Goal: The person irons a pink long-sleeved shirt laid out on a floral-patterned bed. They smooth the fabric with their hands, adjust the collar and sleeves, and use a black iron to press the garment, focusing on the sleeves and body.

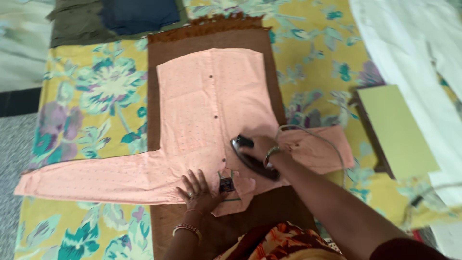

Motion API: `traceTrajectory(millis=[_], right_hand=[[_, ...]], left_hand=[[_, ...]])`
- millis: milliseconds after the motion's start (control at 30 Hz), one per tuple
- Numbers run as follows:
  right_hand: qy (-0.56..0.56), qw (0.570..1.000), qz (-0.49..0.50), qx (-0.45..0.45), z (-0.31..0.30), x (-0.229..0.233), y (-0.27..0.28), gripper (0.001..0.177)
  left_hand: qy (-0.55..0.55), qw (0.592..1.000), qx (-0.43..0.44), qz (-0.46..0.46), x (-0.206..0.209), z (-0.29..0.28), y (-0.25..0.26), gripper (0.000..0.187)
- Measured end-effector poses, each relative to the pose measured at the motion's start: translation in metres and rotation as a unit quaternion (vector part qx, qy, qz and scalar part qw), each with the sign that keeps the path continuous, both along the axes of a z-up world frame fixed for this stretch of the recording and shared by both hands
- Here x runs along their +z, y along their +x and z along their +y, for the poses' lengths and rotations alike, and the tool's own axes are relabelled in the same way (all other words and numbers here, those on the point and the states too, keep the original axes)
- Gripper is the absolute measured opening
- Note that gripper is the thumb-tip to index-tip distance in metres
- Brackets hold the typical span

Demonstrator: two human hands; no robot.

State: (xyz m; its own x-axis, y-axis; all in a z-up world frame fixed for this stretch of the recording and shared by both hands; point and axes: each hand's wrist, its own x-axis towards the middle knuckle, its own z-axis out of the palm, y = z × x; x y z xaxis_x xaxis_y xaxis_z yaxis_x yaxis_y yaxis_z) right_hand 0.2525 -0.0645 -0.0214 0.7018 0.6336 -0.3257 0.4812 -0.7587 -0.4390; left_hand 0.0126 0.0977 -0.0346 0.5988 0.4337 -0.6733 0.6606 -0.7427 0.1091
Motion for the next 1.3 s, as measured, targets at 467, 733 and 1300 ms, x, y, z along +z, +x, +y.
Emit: traceTrajectory(millis=[467, 733, 1300], right_hand=[[-0.033, 0.998, -0.028, -0.056, -0.012, 0.035, -0.05, 0.057], [-0.09, 0.992, -0.076, -0.048, 0.077, 0.038, 0.073, 0.06], [0.014, 0.996, -0.068, 0.054, 0.05, -0.005, 0.075, 0.067]], left_hand=[[-0.007, 1.0, -0.003, 0.01, 0.004, 0.0, 0.001, 0.138], [-0.026, 1.0, 0.015, 0.004, 0.004, 0.0, 0.002, 0.135], [-0.011, 1.0, 0.015, 0.018, 0.011, -0.003, 0.006, 0.135]])
